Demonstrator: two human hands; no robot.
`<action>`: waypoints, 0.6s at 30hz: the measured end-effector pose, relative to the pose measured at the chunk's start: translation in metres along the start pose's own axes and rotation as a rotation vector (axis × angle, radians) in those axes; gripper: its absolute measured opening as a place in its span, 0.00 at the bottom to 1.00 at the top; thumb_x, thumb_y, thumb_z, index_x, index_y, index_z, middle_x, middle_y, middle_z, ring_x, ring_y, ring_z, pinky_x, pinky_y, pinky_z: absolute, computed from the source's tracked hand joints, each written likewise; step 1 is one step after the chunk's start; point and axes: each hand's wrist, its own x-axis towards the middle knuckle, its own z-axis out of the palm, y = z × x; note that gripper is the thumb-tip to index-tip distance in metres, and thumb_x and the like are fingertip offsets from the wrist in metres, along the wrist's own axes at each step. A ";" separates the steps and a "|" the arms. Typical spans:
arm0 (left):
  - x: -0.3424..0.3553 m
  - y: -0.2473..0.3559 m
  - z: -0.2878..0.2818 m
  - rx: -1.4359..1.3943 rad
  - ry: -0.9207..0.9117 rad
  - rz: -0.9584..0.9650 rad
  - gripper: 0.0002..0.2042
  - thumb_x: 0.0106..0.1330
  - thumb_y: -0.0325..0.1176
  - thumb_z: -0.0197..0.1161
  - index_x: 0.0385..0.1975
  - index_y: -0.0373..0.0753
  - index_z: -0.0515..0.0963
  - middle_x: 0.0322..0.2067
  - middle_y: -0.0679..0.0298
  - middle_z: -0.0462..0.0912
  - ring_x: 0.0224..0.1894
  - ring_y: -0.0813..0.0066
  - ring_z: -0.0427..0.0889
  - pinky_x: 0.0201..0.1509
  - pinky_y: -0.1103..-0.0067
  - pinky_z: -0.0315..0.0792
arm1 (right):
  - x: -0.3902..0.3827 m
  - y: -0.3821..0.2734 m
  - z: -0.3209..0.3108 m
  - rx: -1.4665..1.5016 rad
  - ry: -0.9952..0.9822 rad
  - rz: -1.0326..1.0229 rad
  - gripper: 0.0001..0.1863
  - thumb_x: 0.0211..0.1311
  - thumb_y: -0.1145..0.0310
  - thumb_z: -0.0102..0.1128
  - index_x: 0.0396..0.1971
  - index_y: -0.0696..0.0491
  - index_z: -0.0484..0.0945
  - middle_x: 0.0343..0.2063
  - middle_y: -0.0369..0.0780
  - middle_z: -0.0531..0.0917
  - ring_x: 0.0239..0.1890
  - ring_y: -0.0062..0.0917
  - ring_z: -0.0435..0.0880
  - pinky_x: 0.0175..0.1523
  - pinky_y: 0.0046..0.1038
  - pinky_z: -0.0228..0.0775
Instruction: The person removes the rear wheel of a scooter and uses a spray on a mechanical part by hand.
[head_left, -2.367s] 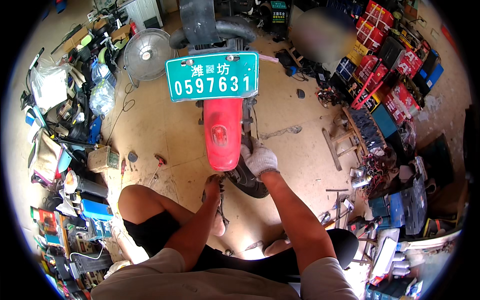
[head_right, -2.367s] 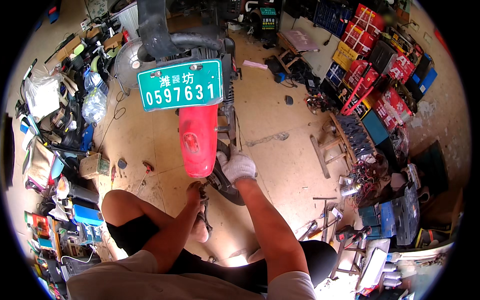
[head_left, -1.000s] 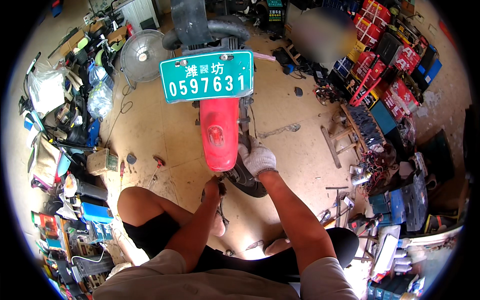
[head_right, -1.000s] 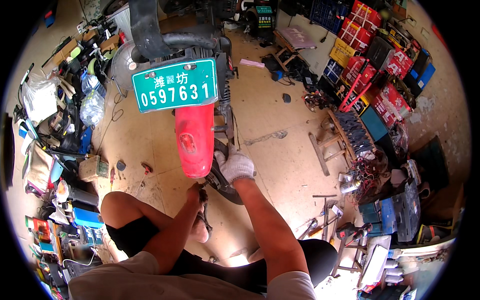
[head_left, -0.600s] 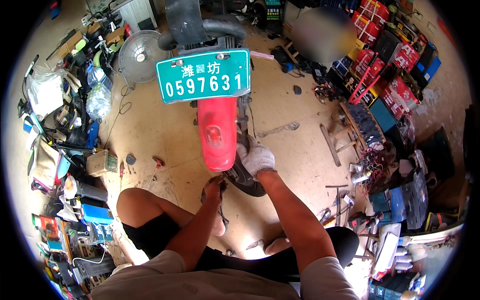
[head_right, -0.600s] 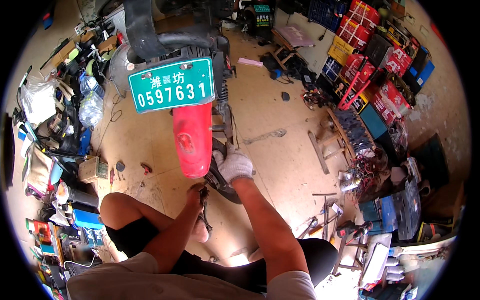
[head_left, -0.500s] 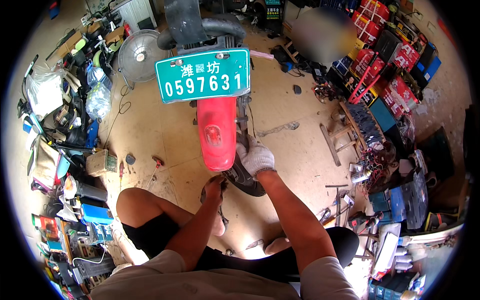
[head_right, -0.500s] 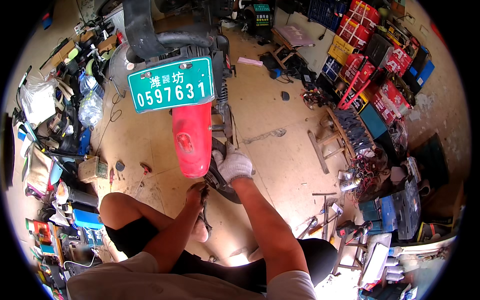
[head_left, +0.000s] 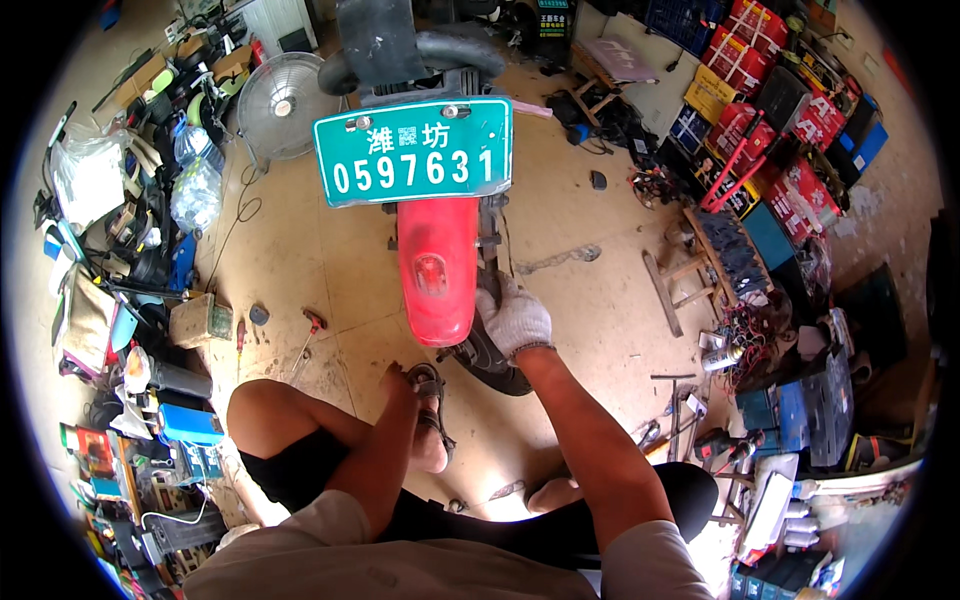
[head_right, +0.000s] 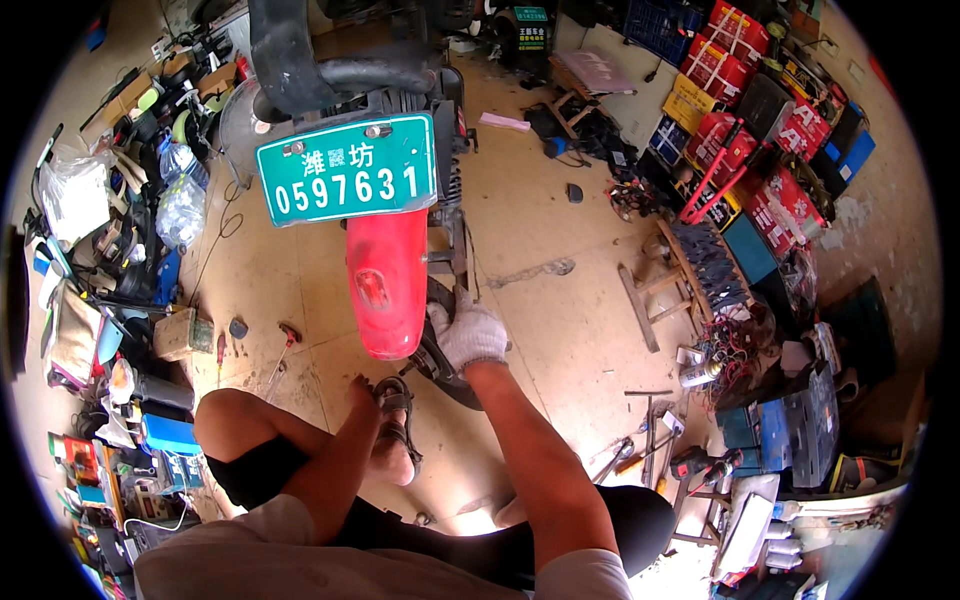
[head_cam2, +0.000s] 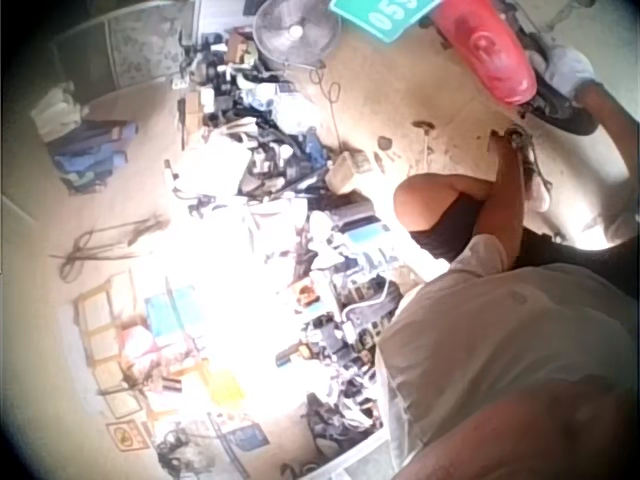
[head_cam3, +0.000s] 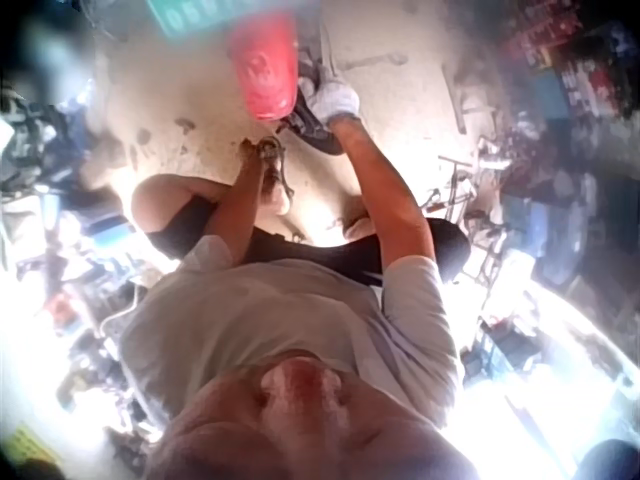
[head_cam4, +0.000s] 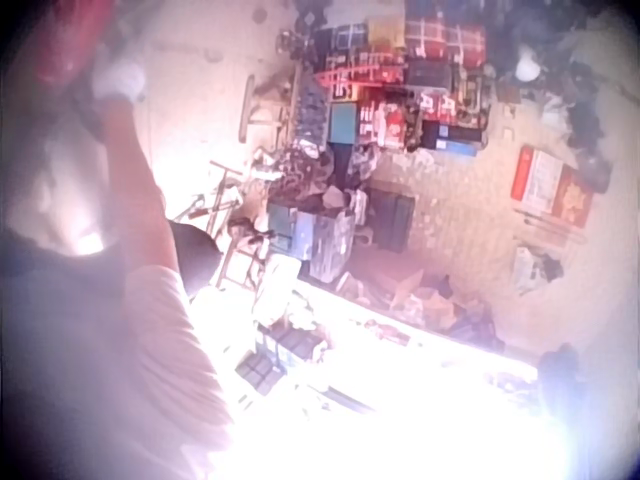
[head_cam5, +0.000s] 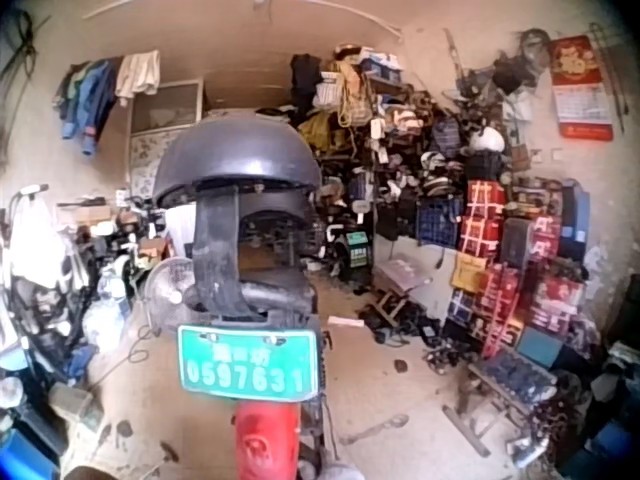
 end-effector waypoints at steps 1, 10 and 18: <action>0.008 0.005 -0.005 0.071 0.115 0.017 0.15 0.71 0.41 0.66 0.43 0.33 0.85 0.36 0.55 0.88 0.33 0.59 0.88 0.32 0.65 0.80 | 0.001 0.003 0.000 0.011 0.011 0.003 0.43 0.78 0.35 0.46 0.77 0.54 0.67 0.55 0.57 0.87 0.59 0.51 0.86 0.64 0.48 0.78; 0.017 0.037 -0.045 0.922 0.321 0.146 0.24 0.66 0.40 0.67 0.57 0.30 0.82 0.53 0.46 0.86 0.55 0.47 0.86 0.57 0.58 0.80 | -0.004 -0.004 0.001 -0.033 -0.006 0.011 0.43 0.77 0.34 0.48 0.76 0.53 0.68 0.54 0.57 0.87 0.58 0.52 0.86 0.63 0.48 0.78; -0.104 0.055 0.089 0.692 -0.207 1.191 0.29 0.69 0.36 0.67 0.69 0.30 0.74 0.69 0.42 0.76 0.70 0.41 0.76 0.75 0.57 0.69 | -0.006 0.009 0.004 0.003 0.019 0.000 0.44 0.78 0.34 0.46 0.77 0.56 0.66 0.57 0.58 0.85 0.61 0.52 0.85 0.65 0.47 0.77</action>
